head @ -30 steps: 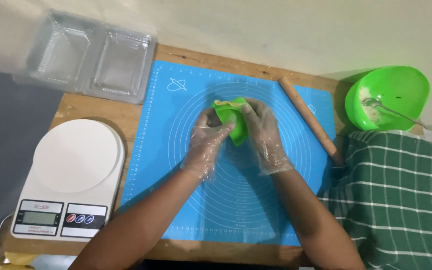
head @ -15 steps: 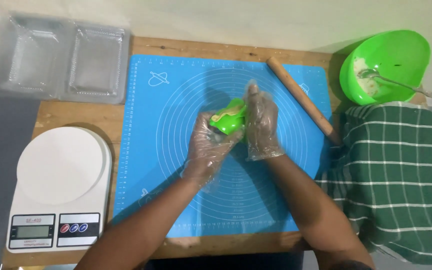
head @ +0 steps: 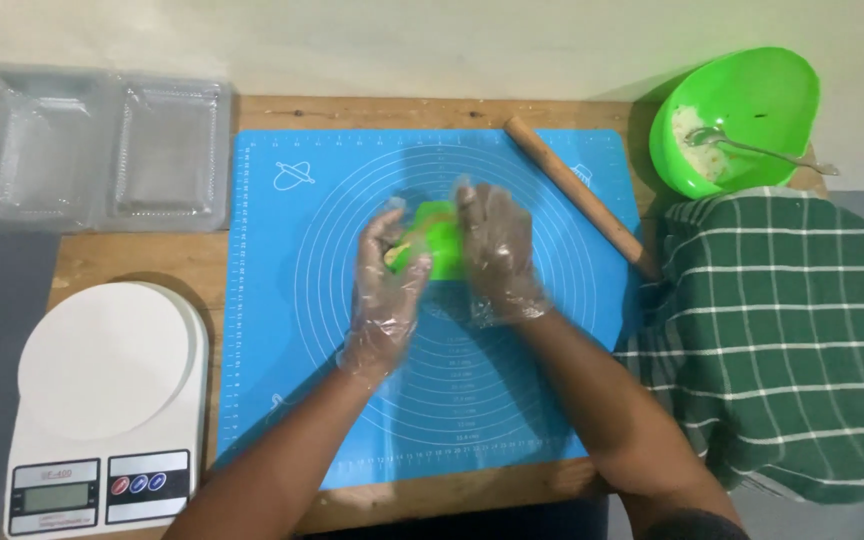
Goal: Rolling out dough and using a plastic mold to shape and seal a filled pastry
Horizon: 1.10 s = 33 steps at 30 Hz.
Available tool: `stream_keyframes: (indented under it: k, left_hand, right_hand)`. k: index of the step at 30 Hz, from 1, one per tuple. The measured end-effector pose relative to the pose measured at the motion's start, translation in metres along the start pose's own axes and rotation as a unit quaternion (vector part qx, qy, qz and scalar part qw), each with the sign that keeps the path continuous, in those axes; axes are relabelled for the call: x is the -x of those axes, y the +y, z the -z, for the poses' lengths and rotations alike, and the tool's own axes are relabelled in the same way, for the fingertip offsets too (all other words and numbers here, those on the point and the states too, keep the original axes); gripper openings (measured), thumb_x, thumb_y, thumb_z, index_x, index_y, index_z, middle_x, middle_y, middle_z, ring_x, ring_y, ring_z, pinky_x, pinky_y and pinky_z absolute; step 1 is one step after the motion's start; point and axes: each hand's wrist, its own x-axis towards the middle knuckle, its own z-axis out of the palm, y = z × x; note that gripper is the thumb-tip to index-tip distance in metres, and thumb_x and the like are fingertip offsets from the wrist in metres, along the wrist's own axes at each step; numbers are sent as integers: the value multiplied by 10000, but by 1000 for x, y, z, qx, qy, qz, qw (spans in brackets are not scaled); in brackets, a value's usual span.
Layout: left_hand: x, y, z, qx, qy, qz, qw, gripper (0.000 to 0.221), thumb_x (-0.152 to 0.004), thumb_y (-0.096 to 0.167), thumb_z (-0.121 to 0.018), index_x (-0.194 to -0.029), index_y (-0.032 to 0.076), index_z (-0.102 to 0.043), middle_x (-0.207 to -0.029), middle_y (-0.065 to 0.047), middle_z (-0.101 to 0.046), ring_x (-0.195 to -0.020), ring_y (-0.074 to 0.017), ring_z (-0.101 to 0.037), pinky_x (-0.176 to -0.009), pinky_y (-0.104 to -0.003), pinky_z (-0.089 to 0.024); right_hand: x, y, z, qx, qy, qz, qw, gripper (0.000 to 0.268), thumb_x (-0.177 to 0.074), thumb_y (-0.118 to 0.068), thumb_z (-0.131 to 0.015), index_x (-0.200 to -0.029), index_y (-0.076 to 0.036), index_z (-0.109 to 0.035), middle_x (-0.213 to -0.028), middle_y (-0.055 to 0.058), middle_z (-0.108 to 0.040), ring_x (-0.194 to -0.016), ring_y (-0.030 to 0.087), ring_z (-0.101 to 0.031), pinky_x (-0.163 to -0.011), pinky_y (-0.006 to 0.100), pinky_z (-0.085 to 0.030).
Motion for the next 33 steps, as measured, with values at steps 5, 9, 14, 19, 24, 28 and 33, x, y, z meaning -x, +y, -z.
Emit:
stream_keyframes:
  k: [5, 9, 14, 19, 24, 28, 33]
  left_hand:
    - [-14, -17, 12, -163, -7, -95, 982, 269, -1049, 300, -445, -1056, 64, -573, -834, -142, -598, -775, -298, -640, -647, -403, -544]
    - [-20, -60, 16, -698, 335, -505, 382, 520, -1072, 247, -807, -1437, 175, -444, -1479, -135, -432, -1254, -268, -513, -826, -256, -649]
    - [-24, -72, 21, -523, 208, -392, 728, 247, -1031, 212, -721, -1124, 67, -544, -918, -102, -569, -668, -164, -647, -522, -264, -582]
    - [-25, -79, 20, -405, 69, -277, 868, 373, -1028, 375, -549, -761, 115, -570, -544, -16, -539, -474, -186, -571, -375, -289, -434]
    - [-27, -83, 22, -377, 109, -467, 793, 199, -994, 130, -593, -842, 5, -560, -567, -84, -501, -395, -226, -481, -280, -325, -412]
    - [-16, -10, 15, -515, 211, -569, 605, 235, -888, 72, -758, -1044, -40, -623, -825, -131, -564, -631, -206, -602, -418, -342, -540]
    - [-20, 1, 3, -545, 278, -584, 534, 198, -879, 9, -792, -1038, -27, -679, -920, -180, -683, -775, -246, -703, -600, -343, -622]
  right_hand:
    - [13, 10, -39, -5, 11, 37, 999, 552, -1056, -541, -491, -811, -78, -665, -628, 129, -597, -612, 274, -668, -564, 358, -538]
    - [29, -10, -16, 177, 250, 480, 822, 167, -956, 118, -667, -1016, 1, -564, -719, 90, -465, -598, 220, -444, -473, 343, -404]
    - [35, -14, -27, 74, 182, 329, 924, 158, -990, -174, -660, -925, -35, -623, -670, 92, -512, -599, 268, -568, -480, 355, -464]
    - [39, 48, -95, -3, 124, 186, 975, 396, -998, -415, -642, -770, -91, -624, -603, 84, -506, -599, 313, -655, -502, 376, -509]
    - [37, 117, -172, -7, 145, 206, 968, 398, -992, -398, -634, -731, -98, -610, -587, 81, -525, -579, 295, -643, -514, 365, -509]
    - [23, 161, -242, -4, 161, 213, 964, 401, -990, -389, -630, -712, -101, -604, -579, 79, -534, -569, 286, -636, -520, 359, -509]
    - [6, 209, -324, 4, 182, 230, 956, 409, -984, -372, -623, -673, -108, -590, -562, 75, -553, -549, 268, -624, -532, 347, -509]
